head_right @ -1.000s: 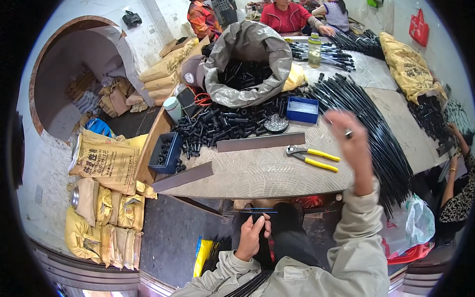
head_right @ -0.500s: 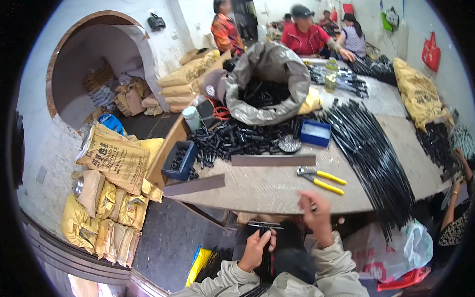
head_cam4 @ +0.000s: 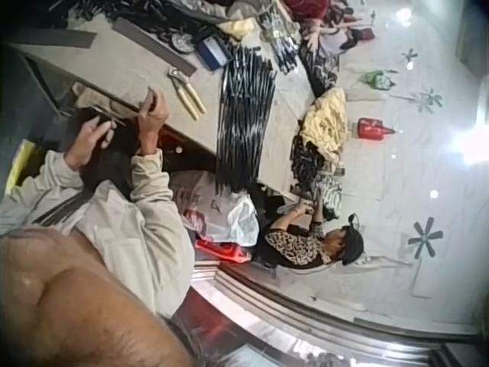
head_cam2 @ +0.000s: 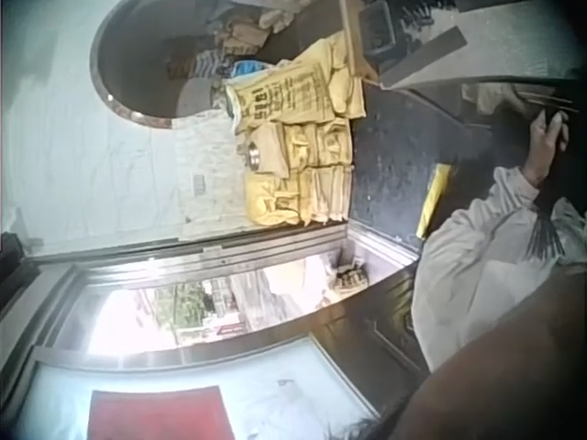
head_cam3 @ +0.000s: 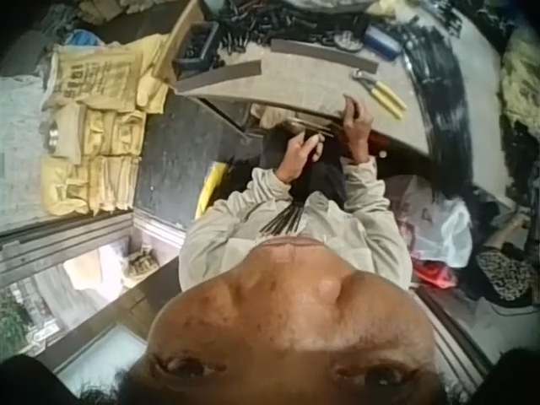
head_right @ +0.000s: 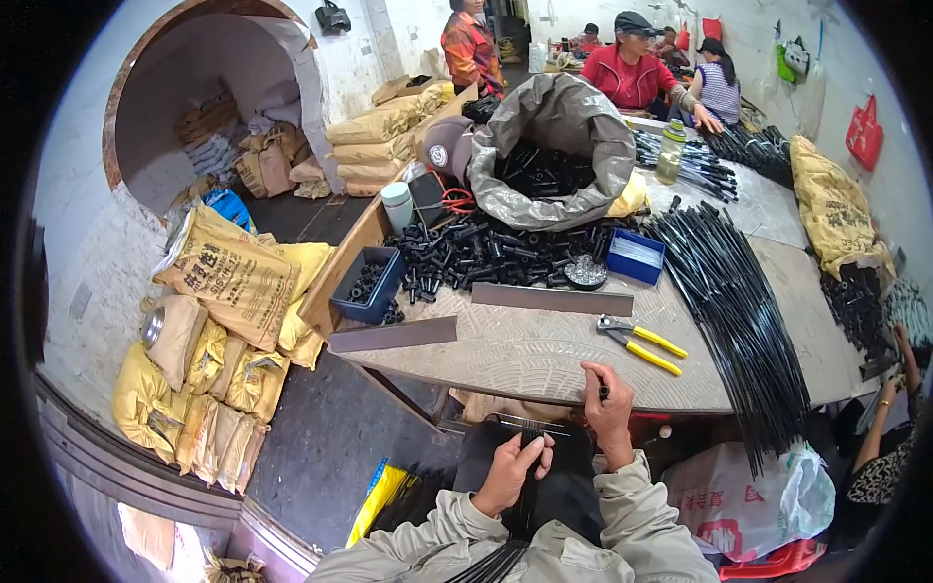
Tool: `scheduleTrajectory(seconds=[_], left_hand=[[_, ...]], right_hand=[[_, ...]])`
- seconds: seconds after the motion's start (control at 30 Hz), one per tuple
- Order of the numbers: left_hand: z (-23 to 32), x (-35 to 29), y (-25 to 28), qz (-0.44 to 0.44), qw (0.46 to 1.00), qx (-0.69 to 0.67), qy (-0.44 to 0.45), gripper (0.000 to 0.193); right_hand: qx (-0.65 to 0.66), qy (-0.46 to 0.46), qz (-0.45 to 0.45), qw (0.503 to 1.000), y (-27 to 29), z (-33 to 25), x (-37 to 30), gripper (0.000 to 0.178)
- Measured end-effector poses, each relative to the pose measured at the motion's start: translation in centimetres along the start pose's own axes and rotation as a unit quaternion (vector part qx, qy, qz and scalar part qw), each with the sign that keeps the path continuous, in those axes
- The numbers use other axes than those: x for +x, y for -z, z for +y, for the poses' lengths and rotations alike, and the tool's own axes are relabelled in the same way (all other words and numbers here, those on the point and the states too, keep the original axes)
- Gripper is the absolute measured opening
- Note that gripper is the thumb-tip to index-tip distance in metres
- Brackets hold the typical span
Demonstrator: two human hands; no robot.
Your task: Assembling bundles of black cables into connector housings using pliers at a workbench.
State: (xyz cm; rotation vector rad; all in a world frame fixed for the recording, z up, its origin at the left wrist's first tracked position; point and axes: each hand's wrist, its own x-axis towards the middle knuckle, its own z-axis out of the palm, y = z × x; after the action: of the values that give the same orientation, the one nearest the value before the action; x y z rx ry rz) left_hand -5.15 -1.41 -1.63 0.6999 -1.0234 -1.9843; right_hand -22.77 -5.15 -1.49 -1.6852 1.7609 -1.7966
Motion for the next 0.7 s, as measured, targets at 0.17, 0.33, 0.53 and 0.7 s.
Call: scheduleTrajectory(seconds=[0.17, 0.33, 0.53, 0.7], left_hand=[[-0.2, 0.2, 0.2, -0.005, 1.0, -0.009, -0.001, 0.019], [-0.6, -0.2, 0.1, -0.01, 1.0, -0.009, -0.007, 0.021], [-0.6, 0.2, 0.2, 0.016, 1.0, -0.002, 0.027, 0.018], [0.1, -0.2, 0.0, 0.013, 1.0, 0.008, 0.005, 0.017]], right_hand=[[-0.012, 0.041, 0.024, 0.999, -0.4, 0.3, 0.2, 0.01], [-0.011, 0.056, 0.026, 0.998, -0.2, 0.3, -0.5, 0.009], [0.038, -0.044, -0.053, 0.997, 0.4, 0.6, -0.4, 0.018], [-0.014, -0.045, 0.235, 0.971, 7.2, 0.5, 3.8, 0.029]])
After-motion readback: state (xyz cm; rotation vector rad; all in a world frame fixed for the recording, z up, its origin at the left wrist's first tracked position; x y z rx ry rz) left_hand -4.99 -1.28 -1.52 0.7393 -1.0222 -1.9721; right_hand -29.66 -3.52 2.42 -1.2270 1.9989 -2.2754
